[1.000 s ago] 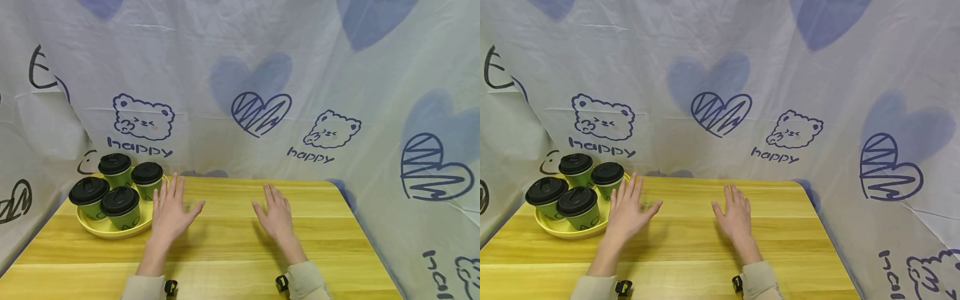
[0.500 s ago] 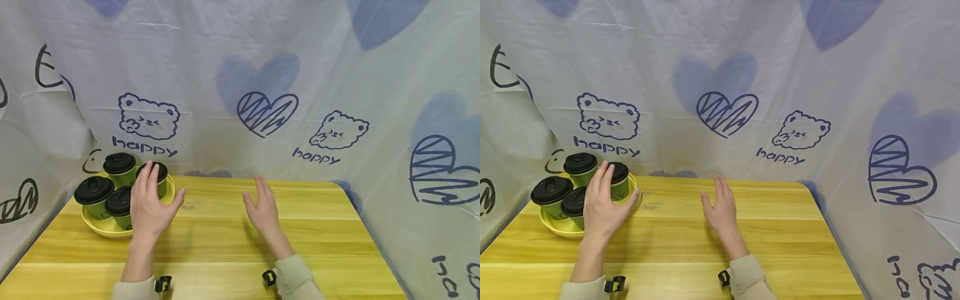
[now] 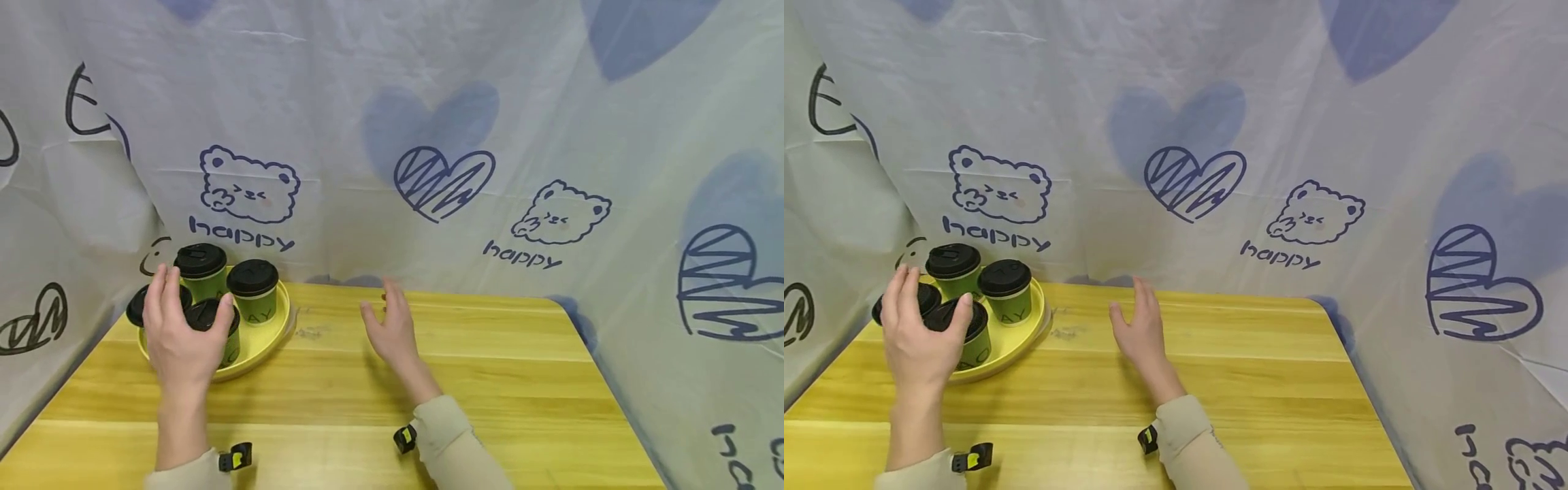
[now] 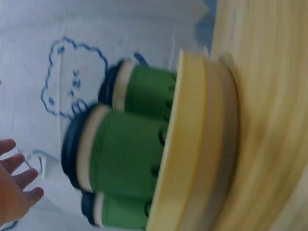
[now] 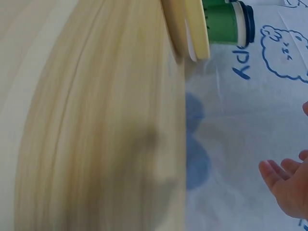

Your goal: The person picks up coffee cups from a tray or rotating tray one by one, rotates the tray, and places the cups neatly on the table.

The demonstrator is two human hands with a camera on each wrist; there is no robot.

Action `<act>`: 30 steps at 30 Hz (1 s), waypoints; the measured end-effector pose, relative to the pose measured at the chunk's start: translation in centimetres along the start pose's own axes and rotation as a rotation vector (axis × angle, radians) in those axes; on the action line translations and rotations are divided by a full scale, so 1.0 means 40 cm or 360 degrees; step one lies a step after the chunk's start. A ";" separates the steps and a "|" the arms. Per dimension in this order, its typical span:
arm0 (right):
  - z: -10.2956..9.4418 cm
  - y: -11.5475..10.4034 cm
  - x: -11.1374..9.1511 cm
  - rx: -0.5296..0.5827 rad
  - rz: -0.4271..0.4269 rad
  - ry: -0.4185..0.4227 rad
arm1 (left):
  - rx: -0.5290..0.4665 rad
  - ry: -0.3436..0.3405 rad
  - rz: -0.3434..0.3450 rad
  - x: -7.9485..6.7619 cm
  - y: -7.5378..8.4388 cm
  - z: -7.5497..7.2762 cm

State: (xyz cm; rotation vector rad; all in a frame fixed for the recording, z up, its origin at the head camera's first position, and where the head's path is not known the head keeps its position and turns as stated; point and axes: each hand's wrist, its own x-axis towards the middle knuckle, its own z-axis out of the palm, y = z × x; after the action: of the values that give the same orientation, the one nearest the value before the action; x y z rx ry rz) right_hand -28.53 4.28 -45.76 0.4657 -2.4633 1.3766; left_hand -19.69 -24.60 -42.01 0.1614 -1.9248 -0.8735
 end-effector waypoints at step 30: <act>0.267 -0.027 0.003 0.0419 0.0551 -0.0297 | -0.0049 -0.0284 -0.1450 0.001 -0.208 -0.105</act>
State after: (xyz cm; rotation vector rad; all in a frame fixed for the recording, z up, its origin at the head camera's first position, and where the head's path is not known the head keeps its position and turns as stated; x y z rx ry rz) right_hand -29.14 -5.42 -50.29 0.2354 -2.6124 1.8881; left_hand -18.30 -32.81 -46.15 1.0252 -1.9878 -1.5377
